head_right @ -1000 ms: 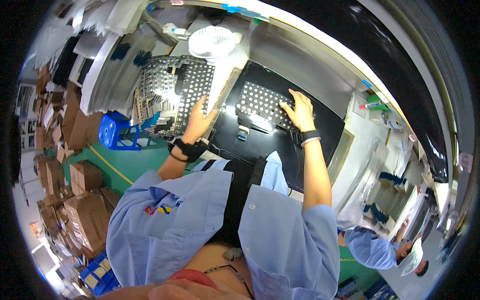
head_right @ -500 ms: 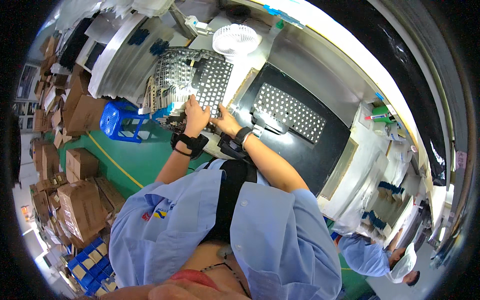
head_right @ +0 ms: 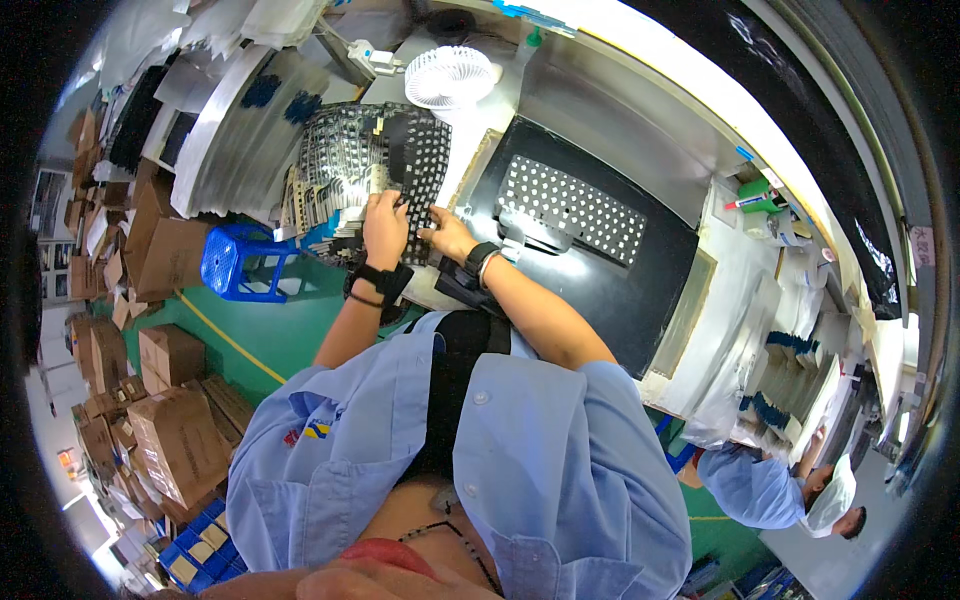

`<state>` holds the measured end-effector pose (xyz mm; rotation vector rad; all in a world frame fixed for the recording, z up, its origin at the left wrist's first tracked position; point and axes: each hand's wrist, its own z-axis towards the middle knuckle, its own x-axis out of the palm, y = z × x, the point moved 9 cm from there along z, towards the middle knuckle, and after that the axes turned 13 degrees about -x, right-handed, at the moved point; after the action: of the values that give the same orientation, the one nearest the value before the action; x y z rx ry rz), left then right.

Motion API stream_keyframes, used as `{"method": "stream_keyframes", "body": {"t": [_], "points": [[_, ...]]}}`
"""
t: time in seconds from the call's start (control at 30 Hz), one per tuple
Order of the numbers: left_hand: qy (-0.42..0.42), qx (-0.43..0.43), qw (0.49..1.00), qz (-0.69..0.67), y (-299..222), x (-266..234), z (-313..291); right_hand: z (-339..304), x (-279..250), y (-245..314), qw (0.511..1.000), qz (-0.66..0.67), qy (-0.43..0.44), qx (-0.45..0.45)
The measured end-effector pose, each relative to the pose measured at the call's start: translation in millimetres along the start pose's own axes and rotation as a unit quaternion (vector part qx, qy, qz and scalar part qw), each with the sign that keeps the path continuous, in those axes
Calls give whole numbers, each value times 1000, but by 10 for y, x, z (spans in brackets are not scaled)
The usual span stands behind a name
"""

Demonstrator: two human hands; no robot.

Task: The worker is assembling and inspecting flexible LED lighting panels, connecting components and checking the layout.

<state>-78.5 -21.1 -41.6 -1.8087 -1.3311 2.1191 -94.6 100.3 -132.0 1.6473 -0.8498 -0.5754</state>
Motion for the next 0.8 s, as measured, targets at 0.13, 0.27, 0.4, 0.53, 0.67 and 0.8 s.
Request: {"method": "stream_keyframes", "body": {"t": [0.13,0.27,0.4,0.53,0.67,0.8], "points": [[-33,149,981,-119,-140,-386,-283,-150,-281,163,984,32,-173,-35],[109,5,959,-262,-40,-259,-570,-362,-409,791,945,175,-159,-226],[325,-17,864,-385,-517,-87,-858,-723,-1240,1374,957,3,-142,-254],[399,7,859,-321,-600,117,-1008,-943,-2181,1447,987,-75,20,-139],[431,-33,868,-243,-510,494,-956,-909,-2870,895,927,-370,54,-41],[442,-24,869,-222,-514,689,-886,-771,-2947,710,833,-553,6,-31]]}}
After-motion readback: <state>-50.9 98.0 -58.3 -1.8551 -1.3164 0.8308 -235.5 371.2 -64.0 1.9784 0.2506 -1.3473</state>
